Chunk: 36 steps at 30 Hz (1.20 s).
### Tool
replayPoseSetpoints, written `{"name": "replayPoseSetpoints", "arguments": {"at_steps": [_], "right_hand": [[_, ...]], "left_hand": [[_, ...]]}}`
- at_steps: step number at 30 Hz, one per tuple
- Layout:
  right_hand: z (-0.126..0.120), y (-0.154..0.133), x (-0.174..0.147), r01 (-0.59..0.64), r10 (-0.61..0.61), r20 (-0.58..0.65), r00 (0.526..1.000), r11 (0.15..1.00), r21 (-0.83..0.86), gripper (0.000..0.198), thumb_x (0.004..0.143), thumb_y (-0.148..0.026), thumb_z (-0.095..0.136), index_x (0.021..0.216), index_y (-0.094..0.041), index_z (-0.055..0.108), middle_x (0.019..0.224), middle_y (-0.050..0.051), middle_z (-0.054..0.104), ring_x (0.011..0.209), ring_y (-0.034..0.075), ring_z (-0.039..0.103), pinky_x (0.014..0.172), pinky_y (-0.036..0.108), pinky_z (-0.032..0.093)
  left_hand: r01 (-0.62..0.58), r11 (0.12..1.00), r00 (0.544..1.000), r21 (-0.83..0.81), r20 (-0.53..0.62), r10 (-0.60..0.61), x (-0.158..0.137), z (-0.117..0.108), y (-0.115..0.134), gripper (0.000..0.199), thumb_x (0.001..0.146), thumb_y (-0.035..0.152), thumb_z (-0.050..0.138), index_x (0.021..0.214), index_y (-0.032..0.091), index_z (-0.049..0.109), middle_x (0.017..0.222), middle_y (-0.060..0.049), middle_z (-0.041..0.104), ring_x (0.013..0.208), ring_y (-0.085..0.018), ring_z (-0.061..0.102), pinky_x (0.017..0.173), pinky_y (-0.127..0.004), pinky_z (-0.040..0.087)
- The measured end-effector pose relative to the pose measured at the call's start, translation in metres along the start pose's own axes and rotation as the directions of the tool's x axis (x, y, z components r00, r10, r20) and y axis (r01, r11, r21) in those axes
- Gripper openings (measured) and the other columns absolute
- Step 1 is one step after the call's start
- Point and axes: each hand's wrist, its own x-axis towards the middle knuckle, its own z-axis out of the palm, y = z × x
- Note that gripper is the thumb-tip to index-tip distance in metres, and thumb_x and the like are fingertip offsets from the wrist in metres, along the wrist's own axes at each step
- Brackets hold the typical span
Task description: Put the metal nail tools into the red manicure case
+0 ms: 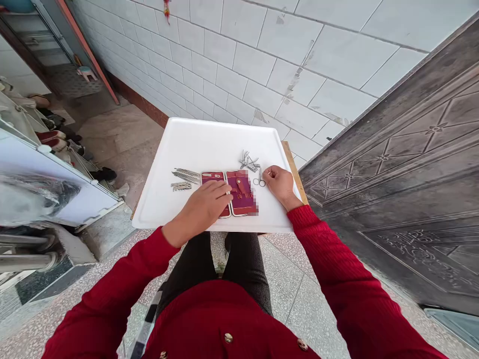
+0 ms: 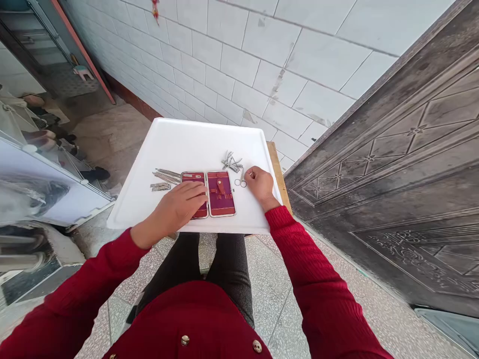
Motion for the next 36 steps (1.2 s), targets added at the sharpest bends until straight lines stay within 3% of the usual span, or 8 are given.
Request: {"name": "replayPoseSetpoints", "arguments": {"at_steps": [4,7,14,19,24,27,30,36], "right_hand": [[0.001,0.002,0.0,-0.002,0.002,0.002,1.0,1.0,-0.001,0.011,0.082,-0.026,0.06,0.073,-0.022,0.065,0.06,-0.001,0.06,0.061,0.017,0.053,0.062,0.029,0.033],[0.001,0.003,0.0,0.0,0.0,-0.004,1.0,1.0,-0.001,0.011,0.081,-0.026,0.06,0.073,-0.021,0.065,0.059,-0.002,0.06,0.06,0.016,0.052,0.063,0.029,0.033],[0.002,0.003,-0.002,0.023,-0.023,-0.013,1.0,1.0,0.011,0.011,0.081,-0.026,0.06,0.073,-0.021,0.065,0.06,-0.001,0.06,0.06,0.016,0.053,0.063,0.029,0.034],[0.003,0.009,0.001,0.023,-0.023,-0.014,1.0,0.999,0.05,0.011,0.079,-0.028,0.062,0.072,-0.021,0.066,0.059,-0.002,0.059,0.058,0.015,0.051,0.062,0.029,0.034],[-0.002,0.01,0.005,-0.038,0.01,0.106,0.994,0.963,0.268,0.016,0.076,-0.035,0.067,0.07,-0.021,0.066,0.056,-0.002,0.059,0.053,0.013,0.047,0.056,0.028,0.035],[-0.002,-0.008,0.0,0.001,-0.054,0.124,0.991,0.919,0.395,0.023,0.078,-0.043,0.068,0.072,-0.02,0.066,0.057,-0.002,0.06,0.051,0.013,0.049,0.055,0.027,0.038],[0.005,-0.041,-0.009,0.116,-0.211,0.169,0.963,0.887,0.448,0.027,0.081,-0.047,0.07,0.076,-0.02,0.069,0.064,0.0,0.065,0.056,0.014,0.055,0.058,0.028,0.043],[0.027,-0.113,-0.024,0.384,-0.477,0.341,0.81,0.871,0.305,0.011,0.088,-0.025,0.069,0.081,-0.019,0.075,0.081,0.002,0.075,0.073,0.016,0.063,0.07,0.029,0.045]], "left_hand": [[0.131,0.991,0.991,-0.019,-0.008,-0.132,-0.049,0.003,0.012,0.024,0.109,0.021,0.049,0.113,0.016,0.072,0.125,-0.011,0.075,0.121,-0.026,0.069,0.106,-0.046,0.058],[0.198,0.979,0.98,-0.052,0.013,-0.198,-0.066,0.009,0.015,0.023,0.109,0.026,0.054,0.12,0.016,0.071,0.129,-0.012,0.074,0.124,-0.027,0.069,0.107,-0.046,0.058],[0.268,0.955,0.963,-0.123,0.013,-0.269,-0.069,0.013,0.014,0.026,0.109,0.028,0.053,0.126,0.018,0.07,0.133,-0.012,0.074,0.126,-0.028,0.068,0.11,-0.048,0.058],[0.333,0.937,0.943,-0.102,0.042,-0.331,-0.075,0.008,0.008,0.03,0.107,0.028,0.055,0.132,0.018,0.068,0.146,-0.015,0.066,0.141,-0.032,0.058,0.117,-0.054,0.052],[0.362,0.928,0.932,-0.09,0.065,-0.357,-0.082,0.008,0.005,0.03,0.109,0.032,0.052,0.127,0.018,0.072,0.14,-0.013,0.071,0.138,-0.031,0.061,0.116,-0.054,0.052],[0.37,0.926,0.929,-0.077,0.045,-0.368,-0.083,0.009,0.007,0.03,0.109,0.032,0.052,0.125,0.019,0.073,0.14,-0.012,0.072,0.137,-0.031,0.063,0.116,-0.053,0.052],[0.373,0.924,0.928,-0.083,0.021,-0.372,-0.082,0.01,0.009,0.027,0.107,0.03,0.056,0.122,0.019,0.075,0.137,-0.011,0.074,0.135,-0.031,0.064,0.114,-0.052,0.053],[0.368,0.928,0.928,-0.052,-0.043,-0.37,-0.082,0.016,0.01,0.024,0.107,0.028,0.056,0.118,0.02,0.076,0.133,-0.008,0.076,0.131,-0.03,0.068,0.112,-0.051,0.056]]}}
